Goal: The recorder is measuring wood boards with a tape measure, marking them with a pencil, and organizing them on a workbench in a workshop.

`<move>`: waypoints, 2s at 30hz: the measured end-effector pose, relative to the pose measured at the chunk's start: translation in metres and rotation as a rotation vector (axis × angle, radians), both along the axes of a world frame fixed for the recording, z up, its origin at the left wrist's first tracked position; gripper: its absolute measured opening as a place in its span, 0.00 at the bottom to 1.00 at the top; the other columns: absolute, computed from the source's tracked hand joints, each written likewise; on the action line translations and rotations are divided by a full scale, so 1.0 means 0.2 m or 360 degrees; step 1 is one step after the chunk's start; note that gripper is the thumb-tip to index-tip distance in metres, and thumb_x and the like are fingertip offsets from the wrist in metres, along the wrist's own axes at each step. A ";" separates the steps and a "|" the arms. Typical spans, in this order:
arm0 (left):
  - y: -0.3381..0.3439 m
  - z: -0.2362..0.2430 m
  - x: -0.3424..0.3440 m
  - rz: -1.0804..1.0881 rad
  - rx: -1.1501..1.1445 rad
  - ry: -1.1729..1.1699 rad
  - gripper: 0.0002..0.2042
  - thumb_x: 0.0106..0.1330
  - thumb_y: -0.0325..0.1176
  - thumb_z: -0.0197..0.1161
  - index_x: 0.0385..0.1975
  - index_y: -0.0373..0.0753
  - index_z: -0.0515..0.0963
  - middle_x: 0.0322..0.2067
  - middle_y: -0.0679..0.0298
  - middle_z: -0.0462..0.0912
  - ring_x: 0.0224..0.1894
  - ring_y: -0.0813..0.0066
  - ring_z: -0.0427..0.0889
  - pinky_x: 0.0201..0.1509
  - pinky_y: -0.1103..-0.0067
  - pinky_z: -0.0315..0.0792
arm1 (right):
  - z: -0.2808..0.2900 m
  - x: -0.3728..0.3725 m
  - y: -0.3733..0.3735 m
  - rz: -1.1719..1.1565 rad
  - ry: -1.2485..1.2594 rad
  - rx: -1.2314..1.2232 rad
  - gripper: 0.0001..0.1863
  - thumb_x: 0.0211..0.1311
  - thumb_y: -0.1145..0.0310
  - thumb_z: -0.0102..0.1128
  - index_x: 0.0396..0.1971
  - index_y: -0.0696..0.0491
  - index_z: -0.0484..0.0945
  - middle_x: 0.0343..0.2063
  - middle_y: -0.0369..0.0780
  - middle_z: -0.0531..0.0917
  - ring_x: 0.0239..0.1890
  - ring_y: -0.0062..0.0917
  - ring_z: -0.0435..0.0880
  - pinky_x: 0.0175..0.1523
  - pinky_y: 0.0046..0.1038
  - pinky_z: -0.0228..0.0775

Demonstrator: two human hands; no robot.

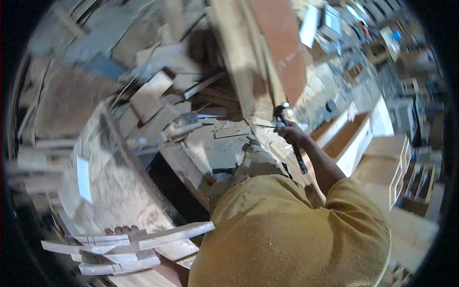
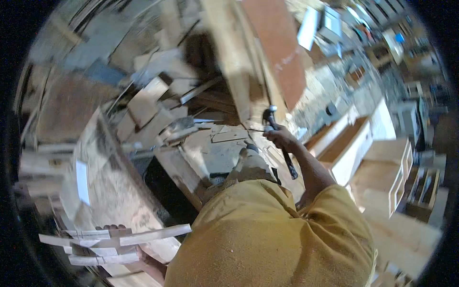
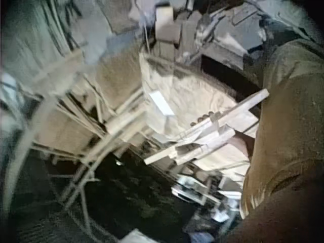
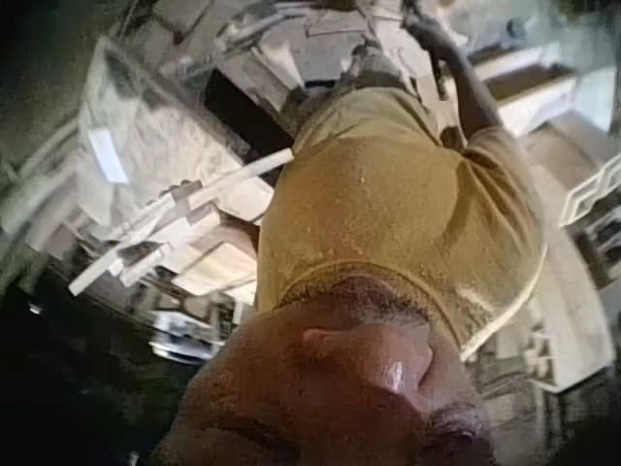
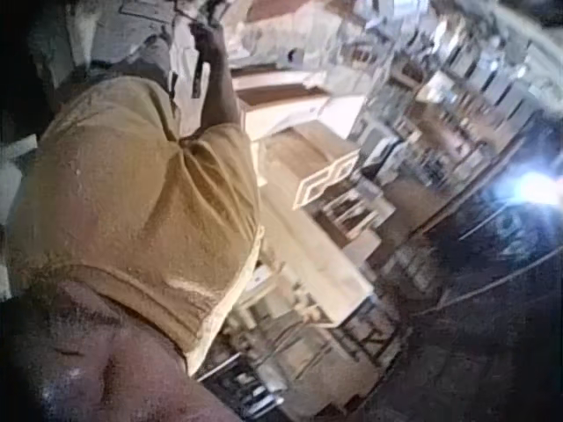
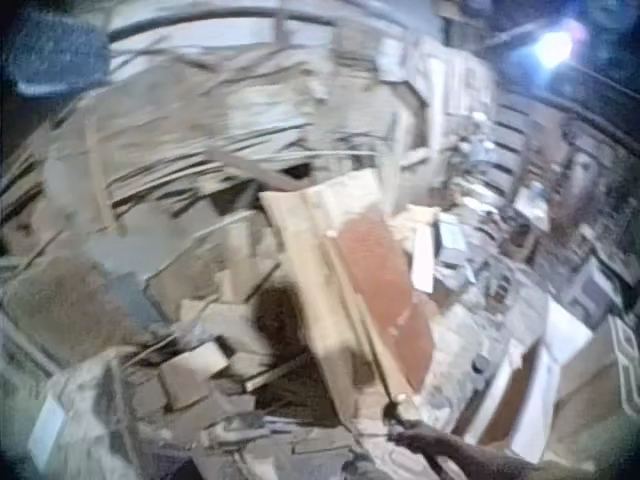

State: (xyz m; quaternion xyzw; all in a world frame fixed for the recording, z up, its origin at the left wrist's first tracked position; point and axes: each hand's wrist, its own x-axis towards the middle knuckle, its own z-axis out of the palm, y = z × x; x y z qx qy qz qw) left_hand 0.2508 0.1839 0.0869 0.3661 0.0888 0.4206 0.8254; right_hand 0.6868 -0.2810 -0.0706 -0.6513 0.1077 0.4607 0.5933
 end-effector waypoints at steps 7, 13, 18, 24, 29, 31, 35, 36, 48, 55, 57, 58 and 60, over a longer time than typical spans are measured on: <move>-0.31 -0.12 1.19 -0.0932 -0.0099 -0.0192 0.33 0.68 0.55 0.51 0.69 0.45 0.57 0.66 0.55 0.62 0.66 0.53 0.63 0.68 0.47 0.57 | -0.15 -0.42 -1.08 -0.1175 0.0030 -0.0029 0.12 0.56 0.66 0.58 0.37 0.57 0.75 0.13 0.28 0.65 0.07 0.13 0.57 0.12 0.19 0.46; -0.83 -0.23 2.06 -0.0698 -0.0156 0.0171 0.35 0.68 0.59 0.48 0.69 0.44 0.55 0.66 0.58 0.62 0.64 0.54 0.66 0.64 0.52 0.63 | -0.02 -0.51 -1.42 -0.1393 0.0048 -0.0055 0.13 0.53 0.67 0.61 0.36 0.57 0.76 0.14 0.29 0.68 0.08 0.13 0.60 0.12 0.18 0.48; -1.16 -0.10 2.53 -0.0400 -0.0032 0.0909 0.35 0.68 0.62 0.45 0.68 0.44 0.57 0.63 0.62 0.67 0.57 0.56 0.74 0.54 0.58 0.74 | 0.00 -0.26 -1.66 -0.1598 -0.0253 -0.0111 0.13 0.52 0.67 0.61 0.36 0.57 0.77 0.17 0.29 0.71 0.09 0.11 0.61 0.13 0.16 0.49; -1.56 -0.03 3.10 -0.0394 0.0110 0.1036 0.35 0.68 0.61 0.46 0.67 0.42 0.59 0.64 0.60 0.67 0.62 0.55 0.68 0.64 0.61 0.64 | -0.01 0.09 -2.04 -0.1805 -0.0387 -0.0121 0.15 0.53 0.64 0.64 0.37 0.56 0.74 0.18 0.31 0.72 0.09 0.11 0.63 0.12 0.16 0.53; -1.93 -0.19 3.62 -0.0412 0.0094 0.1026 0.34 0.69 0.60 0.43 0.67 0.41 0.59 0.64 0.59 0.66 0.62 0.54 0.68 0.65 0.60 0.63 | -0.01 0.30 -2.32 -0.1914 -0.0482 -0.0184 0.16 0.53 0.64 0.65 0.38 0.57 0.76 0.18 0.30 0.71 0.09 0.10 0.63 0.12 0.15 0.52; -2.04 -0.17 3.77 -0.0734 0.0118 0.0831 0.34 0.70 0.58 0.44 0.68 0.40 0.57 0.65 0.58 0.64 0.64 0.54 0.66 0.68 0.59 0.60 | 0.01 0.37 -2.38 -0.1993 -0.0462 -0.0134 0.18 0.51 0.62 0.66 0.37 0.58 0.77 0.18 0.31 0.72 0.09 0.11 0.63 0.12 0.15 0.52; -2.33 -0.13 4.01 -0.0945 0.0008 0.0720 0.34 0.69 0.57 0.45 0.68 0.40 0.56 0.64 0.58 0.65 0.64 0.55 0.66 0.67 0.60 0.62 | 0.03 0.58 -2.47 -0.2082 -0.0448 -0.0187 0.22 0.48 0.58 0.67 0.38 0.58 0.76 0.20 0.32 0.75 0.09 0.11 0.63 0.12 0.15 0.53; -2.39 -0.12 4.08 -0.0818 0.0028 0.0804 0.34 0.69 0.57 0.45 0.68 0.40 0.56 0.64 0.58 0.65 0.64 0.55 0.66 0.67 0.60 0.62 | 0.03 0.66 -2.51 -0.2085 -0.0415 -0.0181 0.21 0.47 0.60 0.67 0.38 0.58 0.76 0.20 0.31 0.75 0.10 0.11 0.64 0.13 0.16 0.54; -3.57 -0.78 5.36 -0.1109 0.0034 0.1212 0.31 0.69 0.53 0.52 0.65 0.39 0.62 0.61 0.55 0.70 0.61 0.55 0.71 0.65 0.59 0.65 | -0.37 1.77 -3.47 -0.2204 -0.0016 -0.0066 0.29 0.35 0.65 0.71 0.42 0.59 0.77 0.33 0.37 0.82 0.33 0.20 0.80 0.39 0.23 0.73; -4.04 -0.89 5.92 -0.1531 -0.0260 0.1107 0.31 0.67 0.45 0.58 0.66 0.38 0.60 0.64 0.55 0.67 0.65 0.55 0.66 0.70 0.57 0.58 | -0.23 2.20 -3.82 -0.2007 0.0072 -0.0195 0.26 0.36 0.60 0.71 0.38 0.57 0.78 0.29 0.33 0.80 0.31 0.17 0.78 0.37 0.22 0.71; -4.13 -0.87 6.05 -0.1419 -0.0113 0.1082 0.31 0.67 0.43 0.58 0.66 0.37 0.60 0.63 0.55 0.68 0.65 0.55 0.66 0.70 0.59 0.59 | -0.20 2.34 -3.94 -0.1998 0.0041 -0.0216 0.27 0.36 0.58 0.71 0.39 0.55 0.77 0.26 0.30 0.76 0.29 0.15 0.75 0.36 0.21 0.69; -4.18 -0.87 6.14 -0.1519 -0.0118 0.0996 0.31 0.67 0.43 0.57 0.66 0.37 0.59 0.63 0.55 0.68 0.65 0.56 0.66 0.70 0.59 0.59 | -0.19 2.43 -4.00 -0.1963 -0.0005 -0.0219 0.27 0.36 0.58 0.71 0.39 0.55 0.77 0.26 0.30 0.76 0.29 0.15 0.75 0.36 0.21 0.69; -4.25 -0.88 6.34 -0.1505 -0.0190 0.1045 0.30 0.67 0.41 0.57 0.66 0.36 0.59 0.63 0.55 0.68 0.64 0.56 0.67 0.70 0.60 0.59 | -0.16 2.59 -4.11 -0.2009 -0.0020 -0.0311 0.29 0.37 0.57 0.70 0.42 0.56 0.75 0.25 0.29 0.74 0.28 0.15 0.73 0.36 0.21 0.67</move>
